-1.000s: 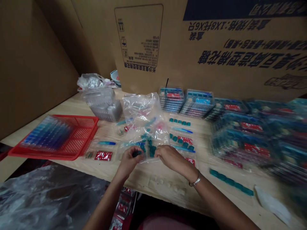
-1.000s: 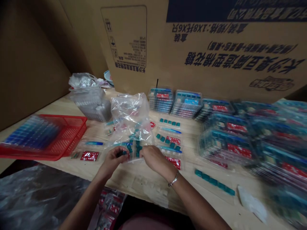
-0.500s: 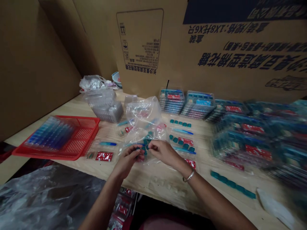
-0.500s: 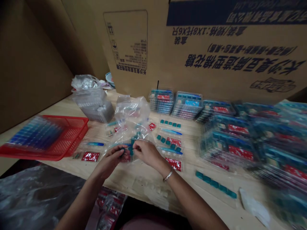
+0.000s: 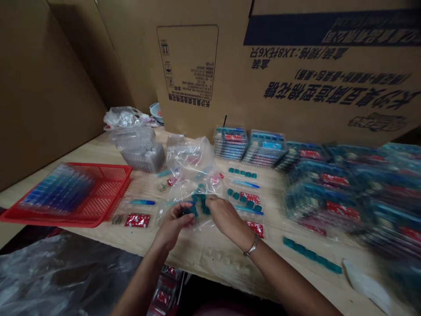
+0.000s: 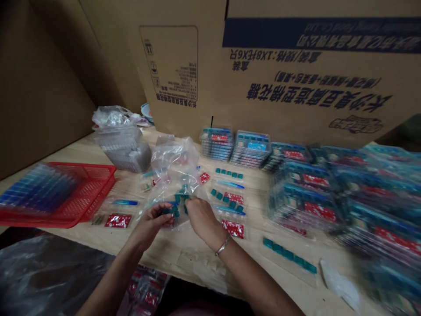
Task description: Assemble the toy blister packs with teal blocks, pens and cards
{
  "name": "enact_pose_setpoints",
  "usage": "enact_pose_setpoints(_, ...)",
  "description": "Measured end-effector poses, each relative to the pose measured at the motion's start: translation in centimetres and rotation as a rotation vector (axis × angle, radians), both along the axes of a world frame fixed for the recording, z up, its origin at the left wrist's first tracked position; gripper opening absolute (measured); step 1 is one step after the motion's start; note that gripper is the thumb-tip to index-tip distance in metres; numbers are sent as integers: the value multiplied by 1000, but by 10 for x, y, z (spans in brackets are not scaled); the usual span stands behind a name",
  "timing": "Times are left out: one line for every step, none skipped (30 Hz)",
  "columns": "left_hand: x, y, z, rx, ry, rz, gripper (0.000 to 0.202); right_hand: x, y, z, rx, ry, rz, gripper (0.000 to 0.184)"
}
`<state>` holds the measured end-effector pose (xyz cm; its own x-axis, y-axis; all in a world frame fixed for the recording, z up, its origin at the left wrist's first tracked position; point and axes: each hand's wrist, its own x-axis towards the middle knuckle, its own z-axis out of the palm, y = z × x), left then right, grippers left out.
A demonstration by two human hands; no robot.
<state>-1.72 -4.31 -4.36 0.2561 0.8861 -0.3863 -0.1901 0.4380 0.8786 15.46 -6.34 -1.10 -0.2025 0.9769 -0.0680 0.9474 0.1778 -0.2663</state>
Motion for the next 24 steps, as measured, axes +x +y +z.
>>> enact_pose_setpoints(0, 0, 0, 6, -4, 2, 45, -3, 2, -2, -13, -24, 9, 22)
enact_pose_setpoints(0, 0, 0, 15, -11, 1, 45, -5, 4, -4, -30, -48, 11, 21)
enact_pose_setpoints(0, 0, 0, 24, -21, -2, 45, -8, 6, -6, -47, -67, 7, 21)
enact_pose_setpoints(0, -1, 0, 30, -31, -8, 45, -10, 8, -8, -61, -79, -1, 21)
enact_pose_setpoints(-1, -1, 0, 35, -39, -13, 44, -12, 10, -9, -72, -87, -5, 21)
enact_pose_setpoints(-1, -1, 0, 37, -42, -15, 43, -12, 12, -10, -76, -83, -8, 21)
enact_pose_setpoints(-2, -1, -1, 36, -41, -17, 43, -12, 13, -9, -71, -58, -12, 22)
enact_pose_setpoints(-2, -1, -1, 32, -38, -20, 42, -11, 14, -9, -57, -13, -18, 23)
enact_pose_setpoints(-3, -1, -1, 29, -34, -21, 42, -10, 13, -7, -39, 45, -30, 25)
enact_pose_setpoints(-3, -1, -2, 26, -32, -22, 41, -7, 12, -5, -17, 106, -43, 27)
enact_pose_setpoints(-3, -1, -3, 23, -32, -23, 41, -4, 11, -3, 4, 158, -54, 29)
enact_pose_setpoints(-3, 0, -3, 24, -33, -25, 41, 0, 9, 0, 22, 190, -61, 31)
enact_pose_setpoints(-3, 0, -4, 29, -32, -28, 40, 3, 6, 3, 35, 197, -62, 32)
enact_pose_setpoints(-3, 0, -5, 36, -29, -32, 40, 6, 3, 6, 41, 190, -60, 32)
enact_pose_setpoints(-3, 0, -6, 42, -23, -38, 40, 8, 1, 8, 36, 176, -58, 31)
enact_pose_setpoints(-2, 0, -7, 46, -13, -45, 39, 8, -1, 10, 25, 162, -55, 30)
enact_pose_setpoints(-2, 0, -7, 47, -2, -53, 39, 8, -2, 12, 10, 148, -53, 28)
enact_pose_setpoints(-1, 0, -7, 45, 9, -59, 39, 7, -2, 12, -5, 132, -44, 27)
enact_pose_setpoints(-1, 1, -7, 41, 15, -61, 39, 5, 0, 11, -21, 110, -30, 27)
enact_pose_setpoints(0, 1, -7, 37, 18, -58, 38, 2, 2, 10, -40, 81, -17, 26)
enact_pose_setpoints(0, 1, -6, 33, 17, -55, 38, -1, 5, 7, -61, 52, -9, 25)
enact_pose_setpoints(0, 1, -6, 29, 14, -50, 37, -3, 8, 4, -86, 26, -6, 25)
enact_pose_setpoints(0, 1, -5, 23, 8, -46, 36, -4, 11, 0, -115, 3, -4, 25)
enact_pose_setpoints(0, 1, -5, 15, 4, -45, 35, -5, 14, -4, -137, -3, -4, 26)
